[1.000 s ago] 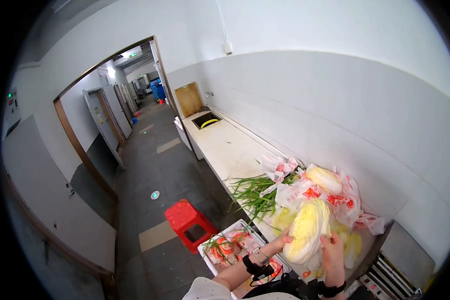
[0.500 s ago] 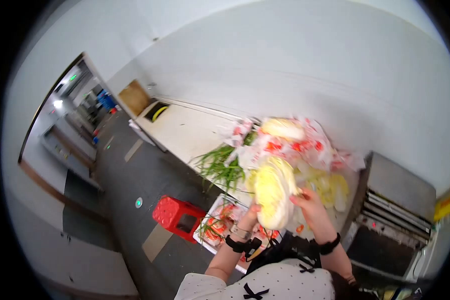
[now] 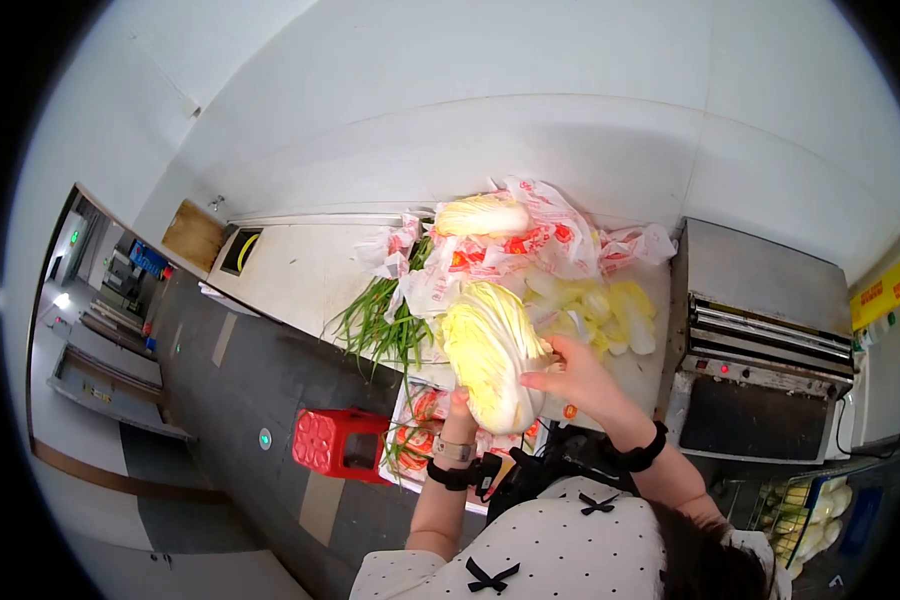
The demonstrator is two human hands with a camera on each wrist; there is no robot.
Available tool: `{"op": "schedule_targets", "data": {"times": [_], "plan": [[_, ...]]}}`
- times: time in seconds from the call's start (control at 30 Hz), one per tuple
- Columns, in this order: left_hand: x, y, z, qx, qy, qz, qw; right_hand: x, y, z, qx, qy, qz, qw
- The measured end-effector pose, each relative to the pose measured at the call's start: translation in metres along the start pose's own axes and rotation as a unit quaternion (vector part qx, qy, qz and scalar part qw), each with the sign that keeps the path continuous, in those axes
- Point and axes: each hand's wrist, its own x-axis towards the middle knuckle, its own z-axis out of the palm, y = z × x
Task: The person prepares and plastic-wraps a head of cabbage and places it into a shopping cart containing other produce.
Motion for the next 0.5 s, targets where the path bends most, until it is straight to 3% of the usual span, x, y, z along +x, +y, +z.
{"op": "schedule_targets", "data": {"times": [0.1,0.27,0.5], "plan": [[-0.002,0.001,0.006,0.043,0.035,-0.002,0.998,0.004,-0.002,-0.007,0.045,-0.036,0.047,0.997],[-0.002,0.000,0.014,0.061,0.081,-0.040,0.994,0.002,0.001,-0.011,0.008,-0.030,0.069,0.997],[0.008,-0.006,0.011,0.046,0.032,-0.018,0.998,0.001,0.009,-0.020,0.145,-0.061,0.068,0.985]]}}
